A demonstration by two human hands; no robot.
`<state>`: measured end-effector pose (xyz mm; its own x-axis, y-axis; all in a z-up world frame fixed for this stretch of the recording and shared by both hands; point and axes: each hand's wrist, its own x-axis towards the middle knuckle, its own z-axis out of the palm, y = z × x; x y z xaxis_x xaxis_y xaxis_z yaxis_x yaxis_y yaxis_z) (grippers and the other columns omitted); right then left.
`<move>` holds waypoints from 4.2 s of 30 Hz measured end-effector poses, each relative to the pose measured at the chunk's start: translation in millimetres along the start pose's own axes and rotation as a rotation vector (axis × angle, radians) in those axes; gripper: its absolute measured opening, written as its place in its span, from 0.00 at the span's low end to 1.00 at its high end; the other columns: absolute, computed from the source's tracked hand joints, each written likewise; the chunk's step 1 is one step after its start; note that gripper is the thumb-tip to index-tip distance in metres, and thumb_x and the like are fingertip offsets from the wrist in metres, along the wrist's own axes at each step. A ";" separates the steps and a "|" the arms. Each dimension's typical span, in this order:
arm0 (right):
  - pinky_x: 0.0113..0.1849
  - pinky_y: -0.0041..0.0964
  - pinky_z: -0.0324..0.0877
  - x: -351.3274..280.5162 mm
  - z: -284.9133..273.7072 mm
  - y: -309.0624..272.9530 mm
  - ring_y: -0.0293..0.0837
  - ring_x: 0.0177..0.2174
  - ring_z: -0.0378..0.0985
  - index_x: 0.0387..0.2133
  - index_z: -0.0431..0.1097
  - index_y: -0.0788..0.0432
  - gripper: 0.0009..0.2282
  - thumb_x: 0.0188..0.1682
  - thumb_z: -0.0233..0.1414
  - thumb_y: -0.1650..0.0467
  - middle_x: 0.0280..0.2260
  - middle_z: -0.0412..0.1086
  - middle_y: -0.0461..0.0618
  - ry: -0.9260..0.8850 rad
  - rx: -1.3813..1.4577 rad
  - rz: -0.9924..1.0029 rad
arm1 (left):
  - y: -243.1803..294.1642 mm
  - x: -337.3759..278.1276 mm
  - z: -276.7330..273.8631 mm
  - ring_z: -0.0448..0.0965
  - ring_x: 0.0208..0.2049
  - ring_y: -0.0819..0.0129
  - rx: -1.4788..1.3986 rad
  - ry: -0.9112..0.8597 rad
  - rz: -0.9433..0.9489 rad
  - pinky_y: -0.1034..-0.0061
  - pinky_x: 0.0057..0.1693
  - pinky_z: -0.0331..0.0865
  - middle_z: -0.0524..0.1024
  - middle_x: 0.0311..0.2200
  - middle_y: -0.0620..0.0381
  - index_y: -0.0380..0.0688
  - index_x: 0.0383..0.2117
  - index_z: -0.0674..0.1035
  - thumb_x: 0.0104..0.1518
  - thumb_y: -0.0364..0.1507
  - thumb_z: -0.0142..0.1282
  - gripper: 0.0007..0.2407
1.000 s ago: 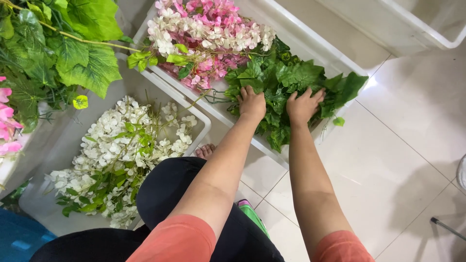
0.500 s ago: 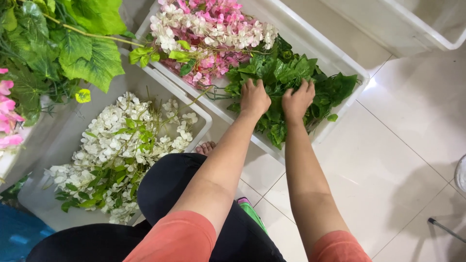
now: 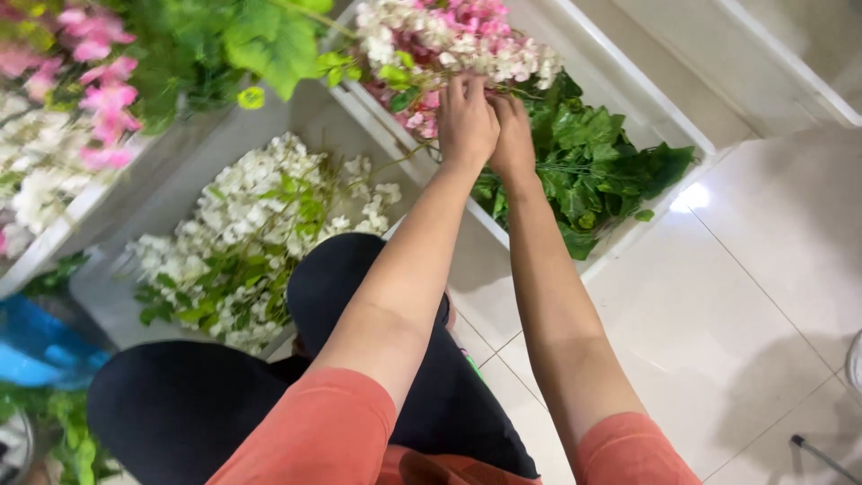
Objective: Sorting and arranging various types of artificial flowers and green foliage into plastic bins.
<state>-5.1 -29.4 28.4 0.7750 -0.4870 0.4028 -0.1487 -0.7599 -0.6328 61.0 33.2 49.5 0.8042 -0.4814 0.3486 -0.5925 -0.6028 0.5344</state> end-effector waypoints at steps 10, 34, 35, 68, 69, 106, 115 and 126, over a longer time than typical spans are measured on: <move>0.43 0.45 0.71 22.5 42.4 -115.3 0.54 0.40 0.76 0.43 0.74 0.66 0.14 0.42 0.59 0.74 0.41 0.76 0.57 -0.219 0.147 -0.001 | -57.1 44.4 -104.0 0.81 0.45 0.50 0.040 -0.664 -0.379 0.53 0.49 0.74 0.80 0.47 0.50 0.55 0.49 0.81 0.56 0.30 0.49 0.15; 0.33 0.29 0.79 92.6 101.7 -380.4 0.41 0.31 0.82 0.38 0.70 0.67 0.04 0.58 0.50 0.75 0.34 0.76 0.54 -0.577 0.946 -0.235 | -271.2 -33.9 -366.9 0.79 0.45 0.66 -1.046 -0.220 -0.234 0.70 0.54 0.78 0.76 0.45 0.52 0.35 0.55 0.75 0.67 0.29 0.47 0.14; 0.31 0.29 0.81 94.5 106.4 -375.3 0.40 0.28 0.82 0.38 0.71 0.66 0.04 0.57 0.50 0.75 0.33 0.77 0.53 -0.509 0.944 -0.113 | -268.5 -37.2 -368.3 0.78 0.38 0.69 -0.934 -0.236 -0.304 0.74 0.45 0.76 0.78 0.38 0.55 0.39 0.52 0.77 0.67 0.31 0.44 0.14; 0.44 0.60 0.77 -53.2 260.7 -237.0 0.68 0.48 0.78 0.50 0.73 0.63 0.15 0.55 0.47 0.68 0.47 0.72 0.67 -1.086 -0.521 -0.287 | -351.6 -129.5 -244.4 0.71 0.56 0.43 -0.096 -0.720 -0.571 0.47 0.57 0.71 0.70 0.56 0.39 0.40 0.55 0.75 0.66 0.30 0.50 0.13; 0.45 0.59 0.77 -59.8 272.0 -226.1 0.67 0.48 0.78 0.50 0.73 0.64 0.16 0.55 0.46 0.68 0.47 0.73 0.67 -1.096 -0.526 -0.214 | -356.7 -134.7 -239.9 0.66 0.63 0.43 0.217 -0.783 -0.317 0.48 0.64 0.66 0.67 0.59 0.40 0.39 0.57 0.75 0.65 0.27 0.55 0.15; 0.41 0.49 0.79 -31.7 206.9 -286.2 0.64 0.45 0.79 0.51 0.67 0.65 0.15 0.52 0.45 0.71 0.46 0.69 0.63 -0.616 -0.138 -0.446 | -267.9 -109.1 -289.5 0.77 0.53 0.49 0.086 -0.170 -0.312 0.59 0.51 0.80 0.69 0.54 0.47 0.40 0.56 0.72 0.61 0.22 0.49 0.16; 0.42 0.45 0.70 59.4 134.1 -328.9 0.58 0.36 0.74 0.33 0.72 0.66 0.07 0.47 0.46 0.78 0.32 0.69 0.60 -0.005 -0.382 -1.128 | -224.7 -39.3 -331.9 0.77 0.47 0.41 -0.087 0.159 -0.140 0.47 0.45 0.80 0.69 0.48 0.55 0.53 0.52 0.70 0.65 0.25 0.42 0.12; 0.43 0.47 0.68 152.8 71.8 -304.3 0.56 0.39 0.71 0.40 0.70 0.66 0.12 0.42 0.55 0.79 0.40 0.68 0.59 0.227 -0.163 -0.518 | -165.6 41.5 -342.5 0.74 0.59 0.48 0.041 0.197 0.226 0.58 0.63 0.70 0.69 0.59 0.41 0.36 0.56 0.73 0.56 0.24 0.55 0.19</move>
<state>202.7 158.3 235.0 0.6233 -0.1009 0.7754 0.1080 -0.9710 -0.2131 208.6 330.9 239.2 0.6429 -0.4760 0.6002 -0.7558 -0.5214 0.3961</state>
